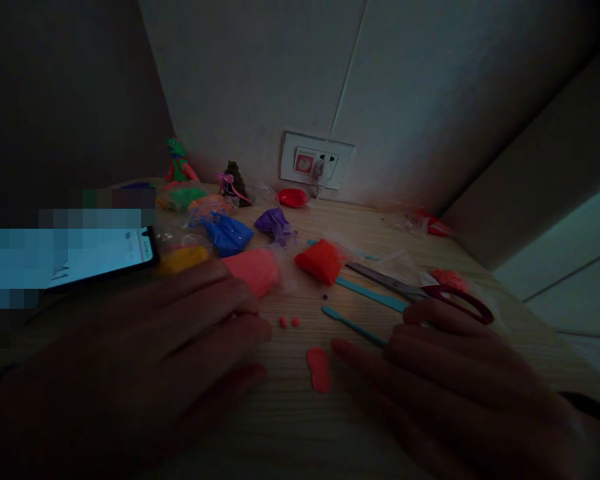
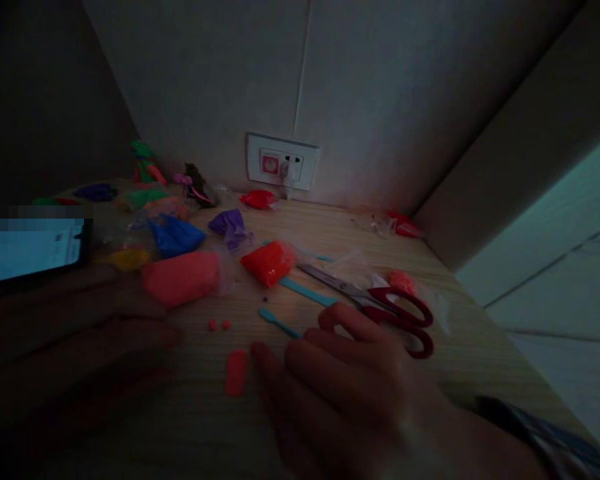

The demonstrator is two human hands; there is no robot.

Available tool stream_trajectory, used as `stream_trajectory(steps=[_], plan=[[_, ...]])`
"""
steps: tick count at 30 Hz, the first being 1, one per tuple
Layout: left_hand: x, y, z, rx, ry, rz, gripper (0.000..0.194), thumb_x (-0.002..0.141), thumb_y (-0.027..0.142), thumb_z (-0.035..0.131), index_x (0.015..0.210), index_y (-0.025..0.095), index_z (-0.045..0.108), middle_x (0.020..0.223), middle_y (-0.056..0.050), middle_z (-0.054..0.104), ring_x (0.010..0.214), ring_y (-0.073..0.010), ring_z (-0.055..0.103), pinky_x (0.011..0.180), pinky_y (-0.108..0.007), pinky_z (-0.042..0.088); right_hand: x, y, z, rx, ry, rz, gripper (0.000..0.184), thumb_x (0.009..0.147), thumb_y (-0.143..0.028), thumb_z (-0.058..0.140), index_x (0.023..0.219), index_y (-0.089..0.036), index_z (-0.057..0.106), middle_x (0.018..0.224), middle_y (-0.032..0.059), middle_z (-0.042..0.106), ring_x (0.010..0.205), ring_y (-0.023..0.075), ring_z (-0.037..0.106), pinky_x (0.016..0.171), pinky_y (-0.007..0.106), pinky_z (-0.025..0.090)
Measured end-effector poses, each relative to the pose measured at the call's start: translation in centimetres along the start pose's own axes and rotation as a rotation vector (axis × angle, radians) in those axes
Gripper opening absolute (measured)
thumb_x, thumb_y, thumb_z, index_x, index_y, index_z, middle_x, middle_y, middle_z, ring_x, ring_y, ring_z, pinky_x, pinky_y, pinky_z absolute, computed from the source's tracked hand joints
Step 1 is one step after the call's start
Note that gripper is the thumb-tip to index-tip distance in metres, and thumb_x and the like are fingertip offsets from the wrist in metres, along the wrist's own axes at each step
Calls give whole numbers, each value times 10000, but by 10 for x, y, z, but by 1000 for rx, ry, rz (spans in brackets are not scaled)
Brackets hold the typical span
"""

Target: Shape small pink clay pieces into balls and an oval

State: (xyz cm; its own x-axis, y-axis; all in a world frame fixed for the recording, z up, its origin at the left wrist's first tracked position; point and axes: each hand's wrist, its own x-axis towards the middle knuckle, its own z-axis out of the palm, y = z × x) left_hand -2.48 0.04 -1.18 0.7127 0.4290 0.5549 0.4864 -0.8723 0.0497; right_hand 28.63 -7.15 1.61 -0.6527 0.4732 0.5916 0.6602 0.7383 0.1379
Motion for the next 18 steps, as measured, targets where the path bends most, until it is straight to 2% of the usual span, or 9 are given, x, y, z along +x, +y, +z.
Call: stream_trajectory(steps=[2, 5, 10, 14, 18], plan=[[13, 2, -4, -12, 24, 51, 192, 1165, 250, 542, 1206, 293, 724, 1333, 26, 758, 1324, -249, 684, 1305, -397, 460, 0, 0, 2, -27, 25, 2, 284, 1193, -107, 403, 1234, -113, 685, 711, -39, 642, 584, 161, 604, 629, 399, 502], [23, 4, -10, -4, 2, 74, 215, 1179, 192, 495, 1096, 274, 676, 1147, 17, 723, 1170, -238, 682, 1190, -408, 495, 0, 1, 2, -34, -1, 7, 276, 1202, -113, 404, 1231, -120, 679, 703, -48, 629, 575, 150, 596, 622, 388, 501], [20, 3, -12, 40, 10, 111, 238, 1207, 179, 460, 1071, 271, 632, 1091, 16, 690, 1049, -220, 655, 1033, -385, 507, -1, 0, 2, -15, 25, 25, 192, 1162, -129, 511, 1248, -131, 682, 720, -45, 654, 585, 162, 617, 619, 388, 536], [20, 1, -11, 14, -14, 122, 305, 1236, 179, 397, 1069, 252, 641, 1100, 17, 677, 1098, -192, 639, 1093, -336, 472, -1, 0, 3, -45, 26, 24, 166, 1161, -130, 515, 1220, -155, 668, 726, -42, 676, 616, 171, 656, 624, 389, 536], [18, -1, -13, 22, -25, 136, 341, 1250, 174, 336, 1166, 246, 659, 1175, 23, 698, 1164, -144, 634, 1209, -233, 398, 0, 0, 3, -27, 35, 0, 267, 1199, -100, 401, 1188, -134, 666, 705, -44, 649, 574, 144, 612, 637, 384, 515]])
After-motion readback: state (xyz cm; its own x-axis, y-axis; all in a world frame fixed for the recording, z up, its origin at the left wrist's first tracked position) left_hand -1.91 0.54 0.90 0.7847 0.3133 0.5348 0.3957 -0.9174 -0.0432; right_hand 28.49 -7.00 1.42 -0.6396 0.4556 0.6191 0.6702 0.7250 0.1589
